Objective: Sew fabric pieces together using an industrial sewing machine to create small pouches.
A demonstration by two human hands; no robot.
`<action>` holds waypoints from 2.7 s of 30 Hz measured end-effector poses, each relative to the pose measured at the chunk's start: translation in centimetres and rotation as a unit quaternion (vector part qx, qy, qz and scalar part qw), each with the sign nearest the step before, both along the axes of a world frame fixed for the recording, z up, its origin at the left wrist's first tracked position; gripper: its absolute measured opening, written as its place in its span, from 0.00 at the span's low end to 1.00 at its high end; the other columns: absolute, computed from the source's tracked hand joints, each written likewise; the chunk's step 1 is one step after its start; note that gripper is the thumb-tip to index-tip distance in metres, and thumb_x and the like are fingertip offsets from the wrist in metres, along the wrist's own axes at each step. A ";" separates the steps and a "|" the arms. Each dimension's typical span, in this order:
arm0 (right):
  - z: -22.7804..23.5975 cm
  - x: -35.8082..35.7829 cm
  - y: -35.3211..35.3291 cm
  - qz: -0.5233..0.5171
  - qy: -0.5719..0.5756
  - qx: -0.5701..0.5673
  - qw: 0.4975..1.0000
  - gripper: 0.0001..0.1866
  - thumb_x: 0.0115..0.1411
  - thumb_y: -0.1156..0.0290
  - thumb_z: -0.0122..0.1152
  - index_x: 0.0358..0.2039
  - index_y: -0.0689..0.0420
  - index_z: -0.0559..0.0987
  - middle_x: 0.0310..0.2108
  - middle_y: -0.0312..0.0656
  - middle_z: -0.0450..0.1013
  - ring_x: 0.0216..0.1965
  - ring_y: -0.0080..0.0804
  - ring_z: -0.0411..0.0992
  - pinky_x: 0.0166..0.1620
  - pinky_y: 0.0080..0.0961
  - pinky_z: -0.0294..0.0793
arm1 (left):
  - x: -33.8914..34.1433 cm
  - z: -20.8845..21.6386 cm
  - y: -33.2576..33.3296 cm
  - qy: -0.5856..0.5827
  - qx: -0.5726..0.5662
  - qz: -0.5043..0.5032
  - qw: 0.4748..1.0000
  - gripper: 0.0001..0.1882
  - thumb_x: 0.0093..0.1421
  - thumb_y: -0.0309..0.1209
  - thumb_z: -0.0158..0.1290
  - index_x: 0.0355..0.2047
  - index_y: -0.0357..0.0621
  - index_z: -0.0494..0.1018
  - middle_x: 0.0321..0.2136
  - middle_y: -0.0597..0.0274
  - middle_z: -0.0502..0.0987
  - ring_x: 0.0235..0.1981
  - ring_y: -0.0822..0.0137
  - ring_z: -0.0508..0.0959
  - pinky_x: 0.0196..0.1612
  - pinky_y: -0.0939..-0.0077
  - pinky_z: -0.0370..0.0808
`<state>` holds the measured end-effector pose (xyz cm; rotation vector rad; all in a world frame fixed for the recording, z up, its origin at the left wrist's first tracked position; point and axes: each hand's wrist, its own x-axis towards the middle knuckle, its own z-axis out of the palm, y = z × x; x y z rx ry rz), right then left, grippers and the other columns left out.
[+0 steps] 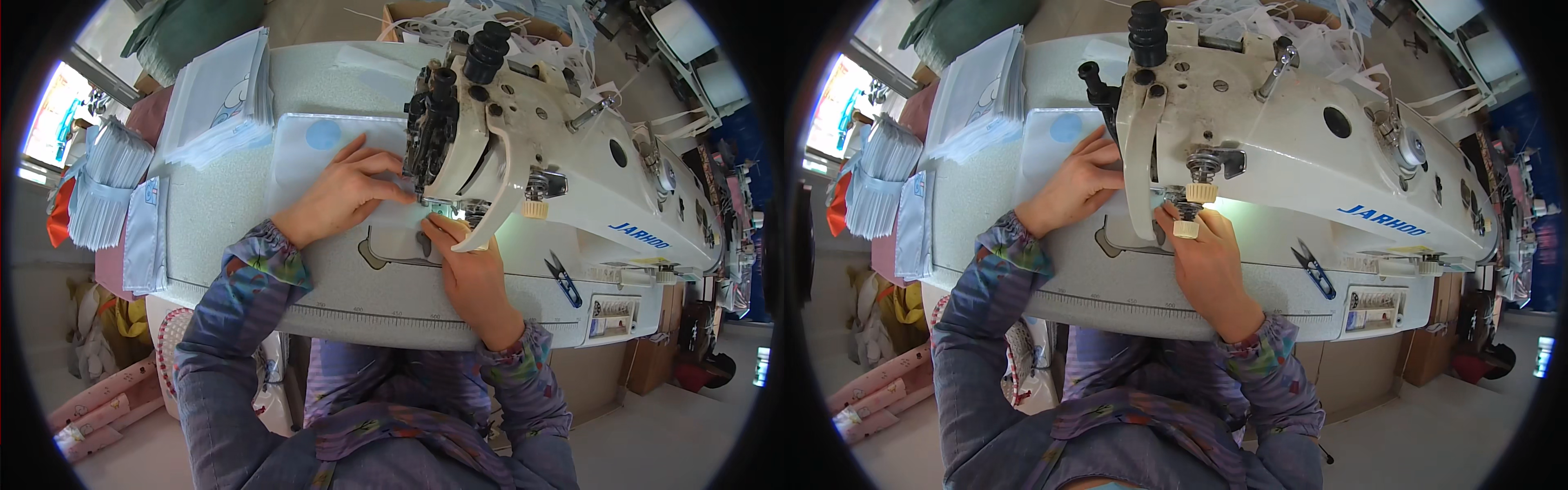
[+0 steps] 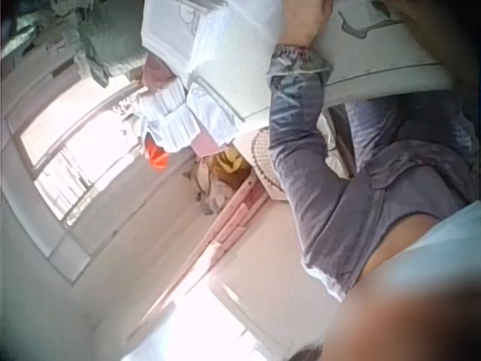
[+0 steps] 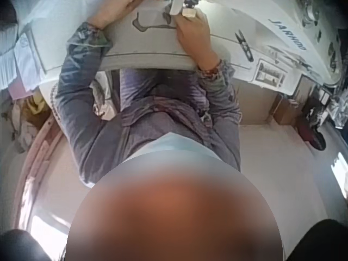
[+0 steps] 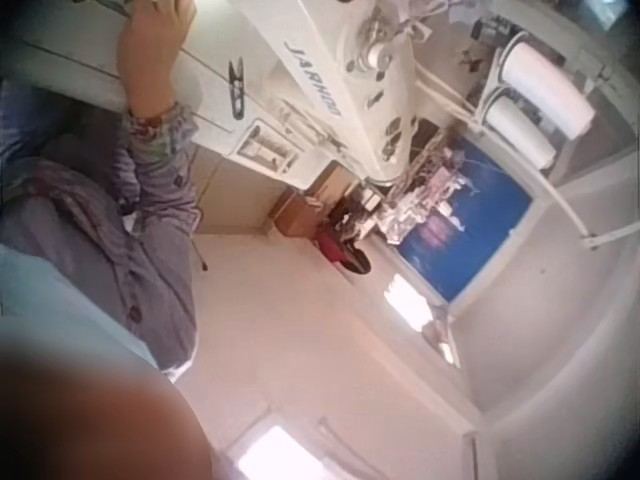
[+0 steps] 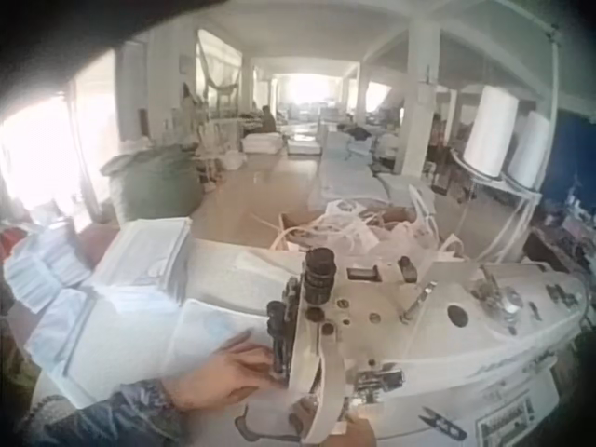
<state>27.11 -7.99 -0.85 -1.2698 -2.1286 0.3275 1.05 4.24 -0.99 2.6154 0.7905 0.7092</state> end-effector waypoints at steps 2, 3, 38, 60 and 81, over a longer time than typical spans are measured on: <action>-0.1 -0.1 -0.1 0.000 0.004 0.001 1.000 0.27 0.61 0.86 0.58 0.60 0.56 0.85 0.60 0.46 0.81 0.57 0.51 0.79 0.61 0.46 0.75 | -0.1 -0.1 0.1 0.000 0.005 0.003 1.000 0.25 0.56 0.17 0.60 0.48 0.64 0.88 0.56 0.66 0.79 0.66 0.57 0.76 0.81 0.36 0.55; -0.1 -0.1 -0.2 0.000 0.008 0.003 1.000 0.27 0.61 0.86 0.59 0.60 0.56 0.85 0.60 0.46 0.81 0.57 0.51 0.79 0.61 0.46 0.75 | -0.1 -0.1 0.1 0.006 0.008 0.007 1.000 0.25 0.57 0.17 0.60 0.50 0.64 0.87 0.57 0.67 0.79 0.66 0.58 0.76 0.81 0.36 0.55; 0.8 0.2 -0.6 0.027 0.016 0.036 0.999 0.24 0.64 0.67 0.74 0.60 0.59 0.84 0.63 0.46 0.79 0.62 0.49 0.75 0.62 0.44 0.74 | -1.8 0.5 -15.4 -0.054 -0.038 0.185 0.981 0.22 0.62 0.23 0.63 0.57 0.45 0.82 0.61 0.51 0.77 0.64 0.45 0.78 0.69 0.45 0.74; 1.0 0.1 -0.3 0.043 -0.027 -0.004 0.999 0.34 0.55 0.58 0.83 0.60 0.58 0.84 0.64 0.39 0.79 0.64 0.49 0.76 0.63 0.47 0.72 | -4.0 2.1 -11.1 -0.018 -0.050 -0.063 0.997 0.19 0.42 0.30 0.64 0.38 0.51 0.89 0.35 0.70 0.82 0.38 0.60 0.81 0.44 0.63 0.75; 1.1 -0.3 -0.3 0.032 -0.045 0.020 0.998 0.34 0.57 0.57 0.81 0.63 0.57 0.82 0.65 0.43 0.76 0.62 0.53 0.77 0.63 0.49 0.74 | -1.9 1.2 -3.9 -0.054 -0.055 -0.003 0.997 0.23 0.40 0.14 0.60 0.37 0.51 0.88 0.32 0.66 0.79 0.39 0.55 0.80 0.47 0.59 0.78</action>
